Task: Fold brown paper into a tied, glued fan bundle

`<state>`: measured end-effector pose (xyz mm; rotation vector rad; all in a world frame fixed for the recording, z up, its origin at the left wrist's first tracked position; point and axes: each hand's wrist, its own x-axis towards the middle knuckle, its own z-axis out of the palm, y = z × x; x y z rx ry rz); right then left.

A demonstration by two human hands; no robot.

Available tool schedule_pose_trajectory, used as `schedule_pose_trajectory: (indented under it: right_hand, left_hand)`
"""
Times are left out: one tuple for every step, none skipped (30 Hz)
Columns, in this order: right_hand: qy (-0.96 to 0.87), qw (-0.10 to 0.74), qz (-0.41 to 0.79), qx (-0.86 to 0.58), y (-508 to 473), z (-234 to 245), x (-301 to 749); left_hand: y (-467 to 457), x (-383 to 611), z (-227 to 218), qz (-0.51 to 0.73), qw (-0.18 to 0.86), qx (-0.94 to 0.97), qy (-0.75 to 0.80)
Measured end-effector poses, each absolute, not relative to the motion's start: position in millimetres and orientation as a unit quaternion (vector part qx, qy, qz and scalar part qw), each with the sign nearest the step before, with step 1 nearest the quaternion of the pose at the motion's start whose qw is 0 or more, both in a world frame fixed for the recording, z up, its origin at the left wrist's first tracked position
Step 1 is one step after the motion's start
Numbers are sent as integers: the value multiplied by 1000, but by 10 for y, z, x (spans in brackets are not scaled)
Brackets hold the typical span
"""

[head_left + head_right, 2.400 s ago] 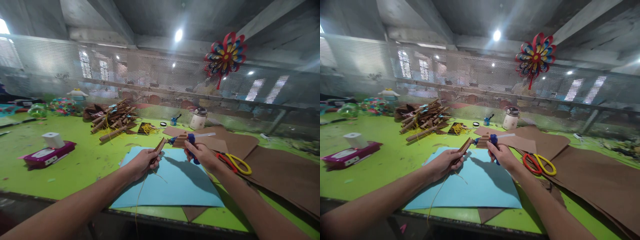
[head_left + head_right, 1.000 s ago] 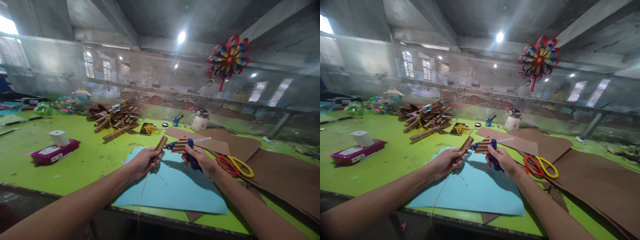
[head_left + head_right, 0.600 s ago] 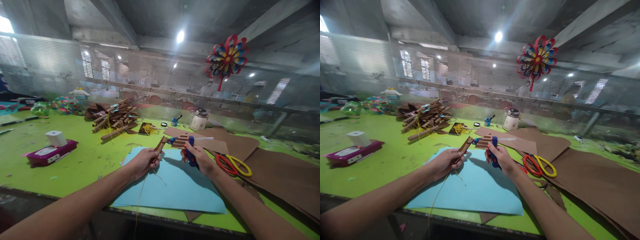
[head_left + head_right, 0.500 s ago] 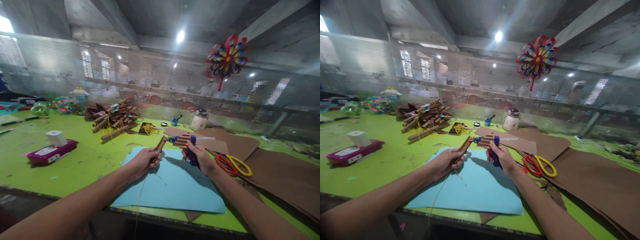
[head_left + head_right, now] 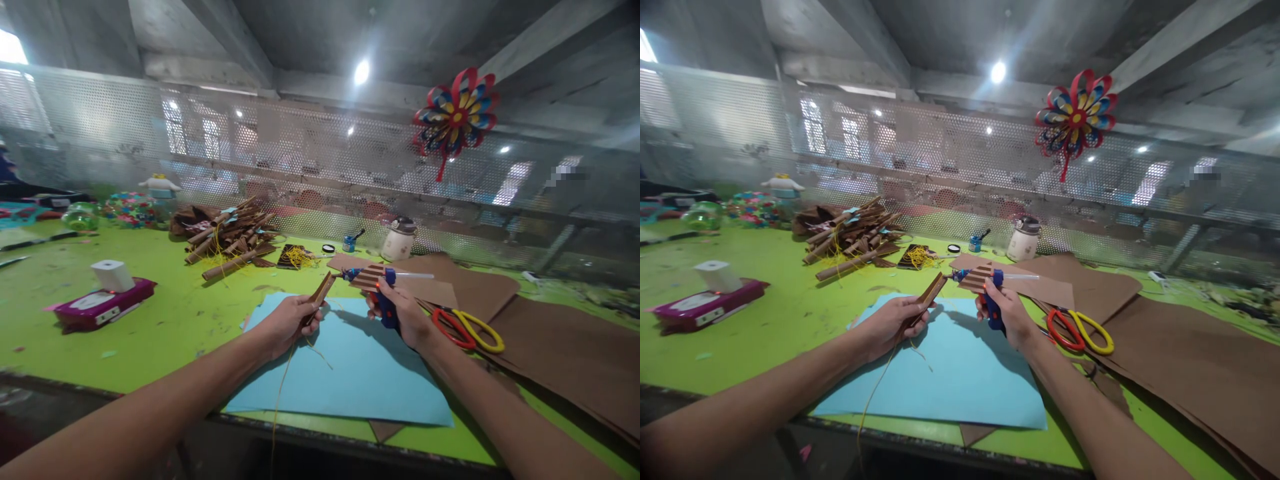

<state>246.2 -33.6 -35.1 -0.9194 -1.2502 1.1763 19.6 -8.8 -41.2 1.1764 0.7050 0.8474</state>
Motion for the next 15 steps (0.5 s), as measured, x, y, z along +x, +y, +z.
schedule_pose_trajectory:
  right_hand:
    - [-530, 562, 500, -392, -338, -350, 2461]
    - [-529, 562, 500, -393, -341, -347, 2459]
    - [-529, 561, 500, -394, -347, -343, 2454]
    - [-528, 561, 500, -395, -355, -336, 2449]
    - [-526, 562, 500, -397, -363, -329, 2443]
    - [-525, 560, 501, -399, -370, -323, 2438]
    - [-525, 558, 502, -402, -375, -318, 2434]
    - [-524, 557, 501, -404, -376, -317, 2433]
    - [-524, 557, 501, -405, -374, -320, 2435]
    - [-524, 558, 500, -404, -367, -327, 2440]
    - [-522, 561, 500, -403, -357, -338, 2449]
    - [-520, 565, 499, -402, -344, -351, 2461]
    - [-516, 569, 498, -403, -331, -365, 2475]
    - [-513, 572, 496, -405, -318, -377, 2490]
    - [-509, 575, 496, -406, -309, -387, 2504]
  left_hand:
    - [-92, 199, -410, 379, 689, 529, 319]
    - [-94, 201, -408, 380, 686, 530, 323]
    - [-95, 202, -407, 380, 684, 531, 325]
    - [-95, 201, -406, 381, 684, 531, 324]
    - [-94, 200, -405, 381, 685, 531, 321]
    - [-93, 197, -403, 382, 687, 531, 318]
    - [-92, 194, -401, 383, 688, 529, 315]
    - [-91, 191, -398, 384, 690, 528, 314]
    - [-89, 188, -395, 383, 692, 526, 313]
    - [-88, 186, -391, 382, 694, 524, 312]
    - [-87, 184, -389, 380, 697, 522, 311]
    - [-86, 182, -387, 378, 700, 521, 309]
    - [-85, 179, -387, 376, 703, 520, 308]
    - [-85, 176, -389, 375, 705, 519, 307]
    - [-85, 173, -391, 374, 706, 518, 306]
